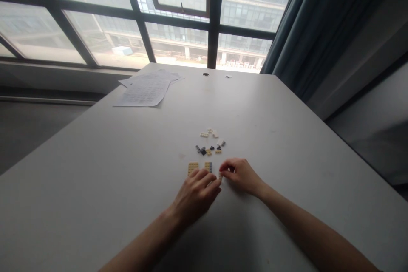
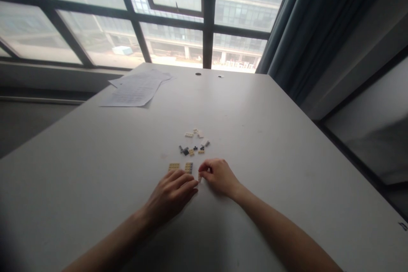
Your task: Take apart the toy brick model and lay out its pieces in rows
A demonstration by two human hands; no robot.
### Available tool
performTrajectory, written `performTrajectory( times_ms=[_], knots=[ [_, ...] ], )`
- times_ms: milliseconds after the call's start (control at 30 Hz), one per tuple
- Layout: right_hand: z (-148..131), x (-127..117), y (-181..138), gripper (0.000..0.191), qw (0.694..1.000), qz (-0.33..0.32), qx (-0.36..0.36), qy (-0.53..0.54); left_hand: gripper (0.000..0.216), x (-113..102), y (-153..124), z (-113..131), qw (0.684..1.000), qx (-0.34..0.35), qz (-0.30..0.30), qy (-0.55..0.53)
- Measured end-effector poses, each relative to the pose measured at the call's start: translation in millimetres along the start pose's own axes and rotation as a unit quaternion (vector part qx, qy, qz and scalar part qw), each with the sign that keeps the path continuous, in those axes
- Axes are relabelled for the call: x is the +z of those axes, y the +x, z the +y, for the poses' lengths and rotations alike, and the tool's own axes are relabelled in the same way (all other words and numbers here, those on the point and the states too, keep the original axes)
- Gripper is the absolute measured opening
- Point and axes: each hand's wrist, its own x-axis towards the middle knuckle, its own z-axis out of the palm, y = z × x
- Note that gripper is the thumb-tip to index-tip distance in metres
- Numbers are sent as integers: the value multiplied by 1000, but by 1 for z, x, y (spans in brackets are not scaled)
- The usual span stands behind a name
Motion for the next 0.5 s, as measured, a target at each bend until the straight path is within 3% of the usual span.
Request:
performTrajectory(
  times_ms=[100,233,500],
  knots=[
    [0,3,3,11,996,9,-45,-74,14,-1,1,1,997,31,-53,40],
    [1,3,5,10,994,17,-62,-92,14,0,1,2,992,35,-111,57],
    [22,-14,-10,29,994,34,-45,-90,29,2,-1,-2,992,22,-115,50]
  ],
)
